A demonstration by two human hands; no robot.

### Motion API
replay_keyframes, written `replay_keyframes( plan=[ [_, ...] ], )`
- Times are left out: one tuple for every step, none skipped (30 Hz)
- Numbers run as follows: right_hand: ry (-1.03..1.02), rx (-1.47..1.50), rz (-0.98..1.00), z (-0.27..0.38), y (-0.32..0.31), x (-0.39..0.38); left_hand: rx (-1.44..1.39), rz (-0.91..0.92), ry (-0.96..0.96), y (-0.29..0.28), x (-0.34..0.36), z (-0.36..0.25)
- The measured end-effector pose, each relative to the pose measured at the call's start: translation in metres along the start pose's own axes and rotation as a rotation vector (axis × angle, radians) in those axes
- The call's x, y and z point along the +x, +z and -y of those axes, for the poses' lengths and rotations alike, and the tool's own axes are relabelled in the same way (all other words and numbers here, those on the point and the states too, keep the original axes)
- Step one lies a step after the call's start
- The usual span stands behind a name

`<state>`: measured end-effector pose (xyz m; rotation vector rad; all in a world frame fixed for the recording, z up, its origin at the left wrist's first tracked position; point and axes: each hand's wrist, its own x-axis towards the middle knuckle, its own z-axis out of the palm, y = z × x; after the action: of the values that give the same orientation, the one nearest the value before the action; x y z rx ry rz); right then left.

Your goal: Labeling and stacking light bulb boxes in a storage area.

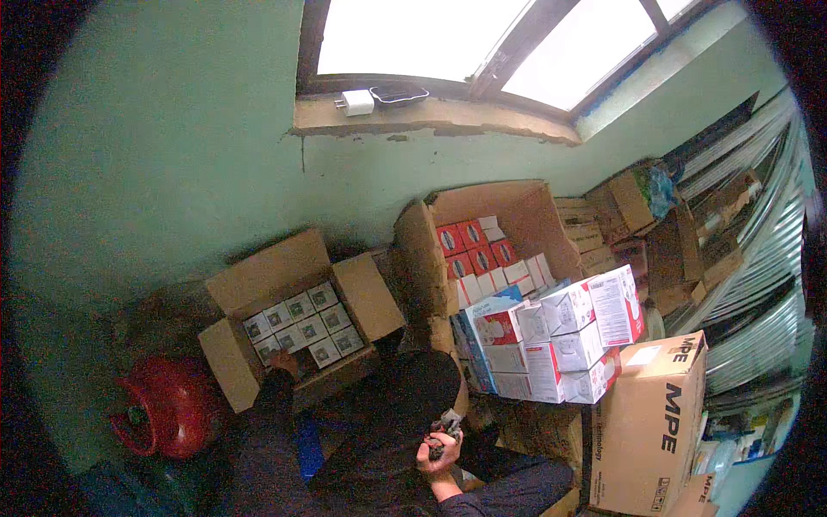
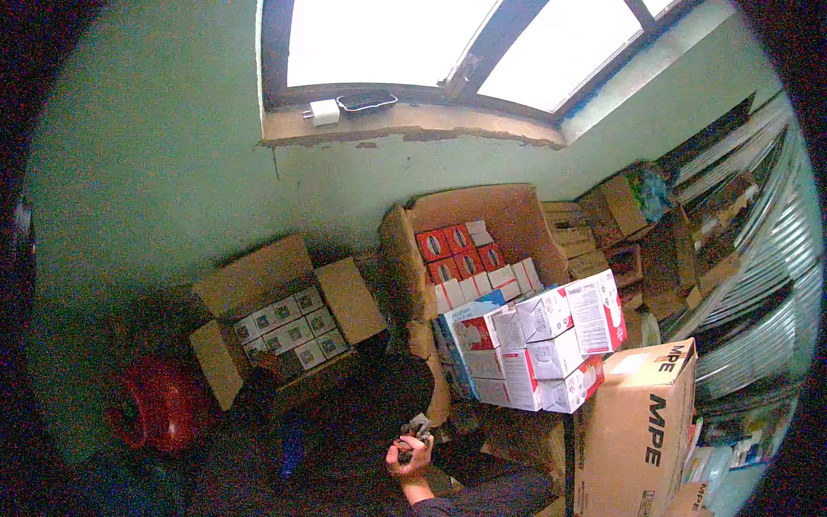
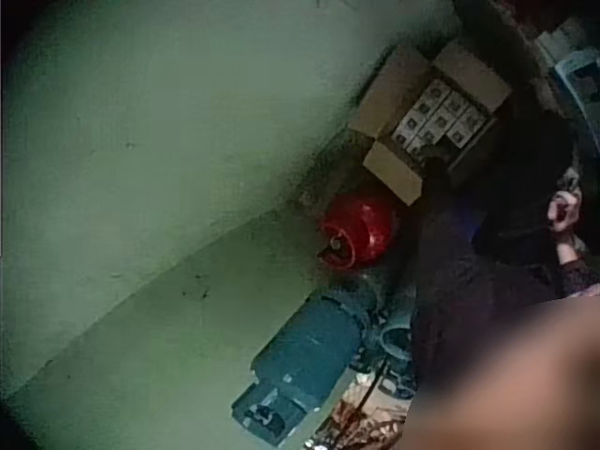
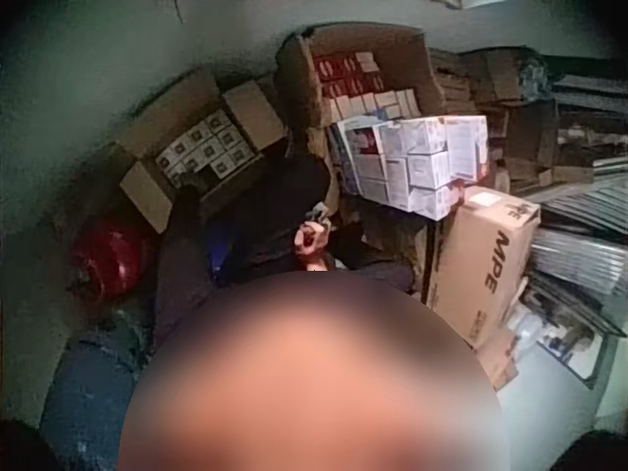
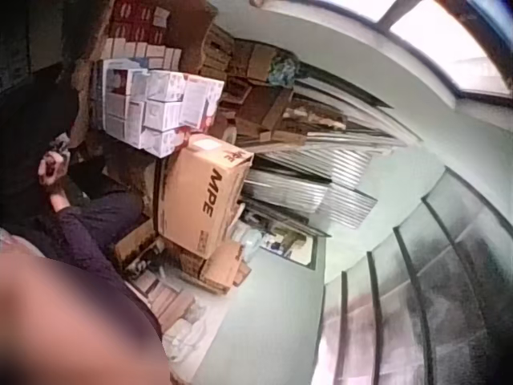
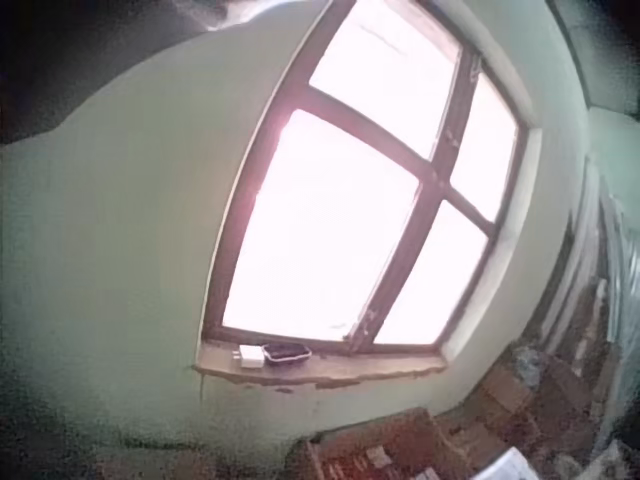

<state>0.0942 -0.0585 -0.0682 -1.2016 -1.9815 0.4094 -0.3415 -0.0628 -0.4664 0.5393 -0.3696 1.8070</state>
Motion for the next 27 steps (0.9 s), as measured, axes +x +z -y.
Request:
replay_keyframes(
  plan=[
    [0.010,0.008,0.004,0.002,0.000,0.001,-0.009,-0.003,-0.001,0.002,-0.003,-0.001],
    [0.034,0.020,-0.003,0.003,0.001,0.001,-0.017,-0.006,0.000,0.005,-0.006,0.000],
    [0.062,0.040,-0.006,0.004,0.001,0.001,-0.022,-0.009,0.001,0.007,-0.008,0.001],
    [0.049,0.025,-0.008,0.005,0.001,0.001,-0.026,-0.013,0.002,0.008,-0.008,0.003],
    [0.041,0.014,-0.007,0.006,0.002,0.001,-0.030,-0.016,0.003,0.009,-0.008,0.005],
    [0.034,0.001,-0.008,0.006,0.001,0.001,-0.036,-0.018,0.002,0.008,-0.007,0.006],
    [0.039,-0.016,0.003,0.006,0.001,0.000,-0.043,-0.019,0.003,0.007,-0.005,0.007],
    [0.045,-0.033,0.013,0.006,0.001,0.000,-0.050,-0.020,0.003,0.006,-0.004,0.008],
    [0.015,-0.042,-0.008,0.005,0.001,0.000,-0.056,-0.020,0.003,0.004,-0.002,0.009],
    [0.035,-0.046,0.016,0.004,0.001,0.000,-0.062,-0.020,0.004,0.004,-0.002,0.010],
    [0.018,-0.042,0.007,0.004,0.001,0.000,-0.067,-0.018,0.005,0.003,0.000,0.010],
    [0.024,-0.033,-0.017,0.003,0.001,0.000,-0.073,-0.015,0.005,0.003,-0.001,0.011],
    [0.018,-0.016,-0.012,0.003,0.001,0.000,-0.080,-0.014,0.005,0.003,0.000,0.011],
    [0.036,0.006,-0.023,0.004,0.002,0.000,-0.087,-0.014,0.003,0.004,-0.001,0.012],
    [0.056,0.028,-0.032,0.004,0.002,0.001,-0.094,-0.016,0.000,0.004,0.000,0.013],
    [0.064,0.013,-0.034,0.005,0.003,0.002,-0.099,-0.020,-0.001,0.004,0.000,0.013],
    [0.072,-0.001,-0.033,0.007,0.003,0.003,-0.103,-0.026,-0.001,0.004,0.001,0.013],
    [0.078,-0.014,-0.031,0.008,0.002,0.004,-0.106,-0.030,0.001,0.004,0.002,0.013],
    [0.056,-0.018,-0.021,0.009,0.002,0.006,-0.109,-0.034,0.003,0.003,0.004,0.012],
    [0.031,-0.022,-0.011,0.011,0.001,0.007,-0.112,-0.036,0.007,0.003,0.006,0.012],
    [0.013,-0.030,-0.026,0.012,0.001,0.009,-0.117,-0.035,0.010,0.002,0.008,0.010],
    [-0.006,-0.032,-0.009,0.013,0.000,0.011,-0.123,-0.034,0.012,0.001,0.010,0.010],
    [-0.016,-0.036,-0.016,0.013,0.000,0.013,-0.127,-0.032,0.013,0.000,0.011,0.008],
    [-0.012,-0.044,-0.022,0.014,0.000,0.014,-0.130,-0.032,0.014,0.000,0.012,0.008],
    [-0.034,-0.051,-0.033,0.014,-0.001,0.014,-0.133,-0.033,0.016,0.000,0.011,0.007],
    [-0.042,-0.063,-0.041,0.014,-0.001,0.014,-0.135,-0.034,0.019,0.001,0.011,0.007],
    [-0.035,-0.089,-0.034,0.013,-0.001,0.014,-0.138,-0.036,0.022,0.003,0.009,0.007]
  ],
)
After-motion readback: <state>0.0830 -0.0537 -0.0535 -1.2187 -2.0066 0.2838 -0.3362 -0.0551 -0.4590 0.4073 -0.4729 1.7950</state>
